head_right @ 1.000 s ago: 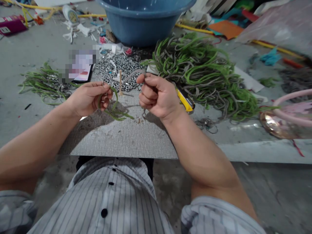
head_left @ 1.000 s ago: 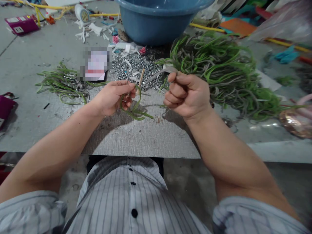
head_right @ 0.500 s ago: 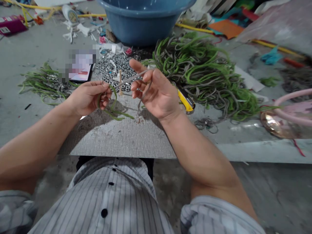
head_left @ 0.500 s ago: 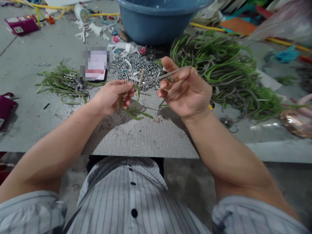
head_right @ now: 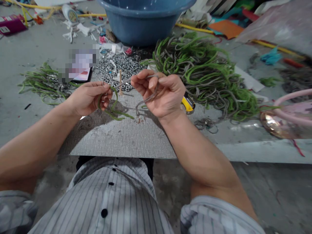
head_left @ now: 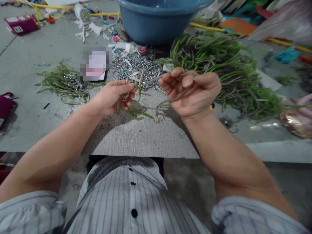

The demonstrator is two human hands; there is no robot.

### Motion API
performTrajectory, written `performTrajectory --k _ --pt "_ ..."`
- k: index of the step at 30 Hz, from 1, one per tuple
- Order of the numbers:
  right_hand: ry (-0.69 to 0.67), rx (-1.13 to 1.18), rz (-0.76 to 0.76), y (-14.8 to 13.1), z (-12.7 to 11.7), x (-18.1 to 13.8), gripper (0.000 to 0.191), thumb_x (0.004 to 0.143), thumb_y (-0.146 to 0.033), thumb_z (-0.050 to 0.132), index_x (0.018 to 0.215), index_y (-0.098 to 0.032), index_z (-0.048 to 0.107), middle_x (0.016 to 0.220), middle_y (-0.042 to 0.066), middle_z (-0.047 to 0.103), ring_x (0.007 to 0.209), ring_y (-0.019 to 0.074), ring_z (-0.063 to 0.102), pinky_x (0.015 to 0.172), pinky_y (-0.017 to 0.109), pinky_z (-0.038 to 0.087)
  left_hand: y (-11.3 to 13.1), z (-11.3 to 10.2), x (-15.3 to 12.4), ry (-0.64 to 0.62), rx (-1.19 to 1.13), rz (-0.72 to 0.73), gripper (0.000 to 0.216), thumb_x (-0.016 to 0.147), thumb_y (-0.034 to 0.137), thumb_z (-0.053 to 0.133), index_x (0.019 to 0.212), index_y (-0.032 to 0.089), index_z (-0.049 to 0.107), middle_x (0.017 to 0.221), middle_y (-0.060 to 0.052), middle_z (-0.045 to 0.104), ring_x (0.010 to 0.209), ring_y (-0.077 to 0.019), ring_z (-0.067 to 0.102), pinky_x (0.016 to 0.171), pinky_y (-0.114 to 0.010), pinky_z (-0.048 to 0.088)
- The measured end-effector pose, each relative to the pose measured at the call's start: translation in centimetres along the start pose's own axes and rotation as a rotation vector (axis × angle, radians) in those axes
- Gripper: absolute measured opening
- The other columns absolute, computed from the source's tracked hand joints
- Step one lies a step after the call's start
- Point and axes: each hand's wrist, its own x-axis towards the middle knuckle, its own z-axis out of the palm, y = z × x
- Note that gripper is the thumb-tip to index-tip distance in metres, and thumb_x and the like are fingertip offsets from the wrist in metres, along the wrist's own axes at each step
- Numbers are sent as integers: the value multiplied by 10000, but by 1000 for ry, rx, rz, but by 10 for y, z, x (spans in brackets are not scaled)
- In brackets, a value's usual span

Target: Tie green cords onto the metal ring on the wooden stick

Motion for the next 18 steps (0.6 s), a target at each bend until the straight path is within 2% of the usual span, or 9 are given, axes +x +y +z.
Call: performTrajectory --k 3,7,9,14,18 --pt "28 40 24 2 1 1 325 911 -582 539 976 -341 745 1128 87 749 1302 396 625 1010 660 551 -1 -1 0 -12 -51 7 320 1050 166 478 733 160 519 648 56 552 420 -26 531 474 -169 349" --pt "141 264 80 0 5 2 343 877 -604 564 736 -303 652 965 67 749 1209 356 681 1038 624 562 -2 -1 -1 -36 -87 23 323 1043 169 512 722 161 550 644 45 578 423 -47 532 415 -194 382" --pt "192 382 94 -3 11 3 376 883 -602 559 676 -289 597 886 51 725 1117 315 717 1030 575 583 -1 -1 -2 -39 -89 21 339 1045 163 513 708 157 551 646 41 582 423 -48 527 408 -198 387" --pt "298 516 146 -6 23 8 385 907 -558 590 651 -273 552 739 -2 637 843 206 728 912 434 638 0 3 -3 -22 -79 13 348 1032 159 525 685 154 543 645 30 580 426 -45 512 421 -187 365" --pt "368 459 149 4 18 11 324 905 -506 580 678 -275 568 760 1 638 835 197 718 838 384 632 -1 3 -3 -8 -69 12 320 1014 167 535 694 157 541 652 27 574 441 -47 512 446 -180 362"
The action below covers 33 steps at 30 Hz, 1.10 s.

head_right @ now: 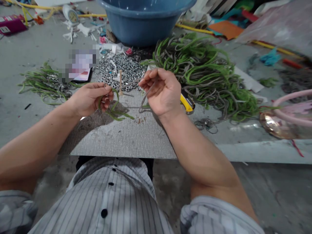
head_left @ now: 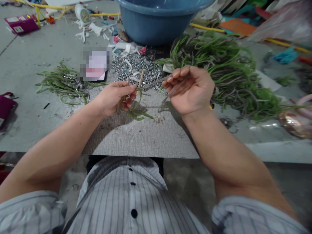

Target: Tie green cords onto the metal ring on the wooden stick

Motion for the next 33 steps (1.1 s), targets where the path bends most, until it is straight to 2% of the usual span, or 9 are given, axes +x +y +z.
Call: performTrajectory --k 7,11,14,19,21,24,26,29,33 --pt "-128 -182 -159 2 -32 9 304 907 -556 533 791 -293 631 959 48 724 1184 314 673 937 504 600 -3 -3 4 68 33 2 294 994 192 570 703 170 540 690 21 585 434 -59 513 427 -204 345" --pt "17 -339 -142 -3 -29 9 395 980 -568 392 830 -278 614 1002 85 727 1240 325 652 917 484 593 -2 -1 5 209 42 -15 247 1011 180 556 764 173 561 841 12 645 418 -56 502 395 -239 349" --pt "81 -465 -130 -11 -19 8 454 1013 -601 345 824 -272 592 954 112 721 1229 316 655 877 431 593 -4 -1 6 285 51 52 225 1006 158 557 782 174 549 900 -2 645 499 -58 531 455 -230 387" --pt "9 -436 -142 -15 -2 -5 450 995 -678 434 828 -301 612 846 66 696 971 253 706 814 395 596 -10 -2 10 310 188 270 313 978 112 566 675 169 511 669 16 553 577 -58 469 567 -187 371" --pt "-102 -357 -177 -10 5 -15 411 976 -680 506 866 -308 642 782 29 656 737 203 674 662 366 575 -12 -1 9 308 248 326 347 975 93 550 641 172 494 600 28 520 551 -57 427 569 -190 356" --pt "-249 -313 -119 -1 18 -31 378 939 -666 615 926 -293 679 713 -17 598 499 119 517 465 298 451 -13 5 5 299 338 361 346 969 96 550 639 183 494 540 39 499 515 -67 398 555 -210 348" --pt "-332 -355 -51 1 26 -40 401 932 -669 627 950 -273 691 691 -30 583 457 94 449 428 277 400 -14 10 1 280 401 386 341 957 109 571 634 187 495 520 44 480 510 -74 395 545 -222 341" --pt "-456 -416 19 2 32 -47 410 958 -644 596 1034 -258 713 713 -27 598 455 85 435 435 265 415 -18 15 -2 256 466 419 326 932 109 588 626 187 507 527 41 476 527 -82 412 531 -228 330" --pt "-472 -463 21 4 30 -47 374 1007 -537 541 1211 -272 709 801 -12 636 485 88 478 483 261 468 -23 17 -2 215 498 412 314 909 111 591 612 186 522 537 33 502 529 -84 439 507 -219 327"
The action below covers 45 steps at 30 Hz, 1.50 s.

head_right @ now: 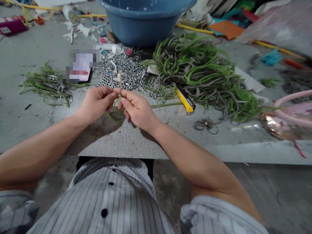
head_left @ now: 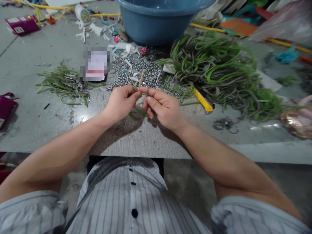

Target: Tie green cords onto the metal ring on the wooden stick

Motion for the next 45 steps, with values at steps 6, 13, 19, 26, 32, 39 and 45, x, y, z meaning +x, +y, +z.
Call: performTrajectory --k 6,13,19,26,32,39,45 --pt "-30 -75 22 8 0 1 424 992 -340 512 1384 -269 659 805 -17 664 524 109 544 545 271 524 -2 3 0 -99 -58 9 333 905 97 545 582 172 575 544 23 554 532 -77 493 532 -196 380" --pt "-40 -138 33 10 0 -1 470 988 -300 495 1428 -205 629 592 -66 549 436 112 505 480 263 486 -7 -3 5 -214 -75 39 358 900 143 604 544 166 584 510 22 552 481 -67 467 495 -194 375" --pt "-14 -218 -12 4 -2 -3 444 973 -297 504 1378 -229 675 742 -3 683 572 154 622 626 336 591 -5 -5 5 -245 -80 6 374 902 155 625 532 159 581 510 14 568 431 -57 446 461 -201 355" --pt "-4 -334 -77 0 -1 -4 422 974 -249 498 1350 -233 690 998 58 794 973 247 754 889 422 613 -5 -6 6 -299 -52 16 373 914 141 610 541 158 596 517 18 587 430 -59 464 477 -207 364" --pt "-9 -525 -90 5 -2 -4 462 964 -237 444 1354 -189 686 1283 119 766 1134 304 736 967 472 593 -5 -7 6 -350 30 85 362 905 109 600 546 161 594 507 27 590 471 -71 495 530 -208 378" --pt "-29 -587 -69 8 1 -4 549 910 -223 497 1444 -191 621 1281 135 763 1197 371 705 1000 542 575 -4 1 2 -246 79 62 360 858 61 573 526 186 507 494 40 523 510 -95 484 551 -243 353" --pt "-45 -607 -87 3 5 -7 565 947 -272 507 1497 -164 575 1221 118 785 905 283 773 835 436 628 -4 2 0 -107 106 95 363 870 78 545 543 195 439 521 50 464 546 -98 414 548 -262 295"
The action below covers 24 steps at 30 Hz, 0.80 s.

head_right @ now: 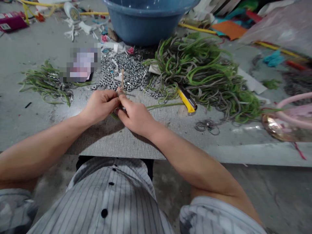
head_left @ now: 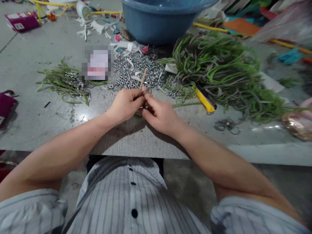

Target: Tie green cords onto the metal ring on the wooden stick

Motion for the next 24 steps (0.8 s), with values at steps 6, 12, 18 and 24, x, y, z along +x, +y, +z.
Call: performTrajectory --k 6,12,18,24 --pt "141 -9 -94 7 -1 -1 489 966 -315 529 1427 -217 659 1339 84 752 1027 258 772 879 393 638 0 -1 2 78 66 35 359 873 79 550 558 194 422 533 52 445 573 -97 415 578 -264 303" --pt "228 141 -113 -1 -4 -3 347 958 -299 569 1235 -249 772 1244 68 792 1066 261 773 971 439 623 -3 -5 4 154 0 41 369 872 49 565 559 194 433 540 50 433 574 -100 409 576 -262 317" --pt "225 500 42 5 0 3 206 926 -287 620 1038 -244 787 855 9 801 680 172 745 690 352 653 1 -9 4 98 -327 -87 318 970 118 534 664 197 502 493 72 397 442 -72 346 479 -222 316" --pt "64 698 71 19 9 9 389 940 -368 641 1325 -330 680 784 -54 678 541 109 613 551 287 588 8 -10 0 -136 -561 -175 320 988 135 574 677 179 510 472 85 389 379 -30 307 416 -168 270"
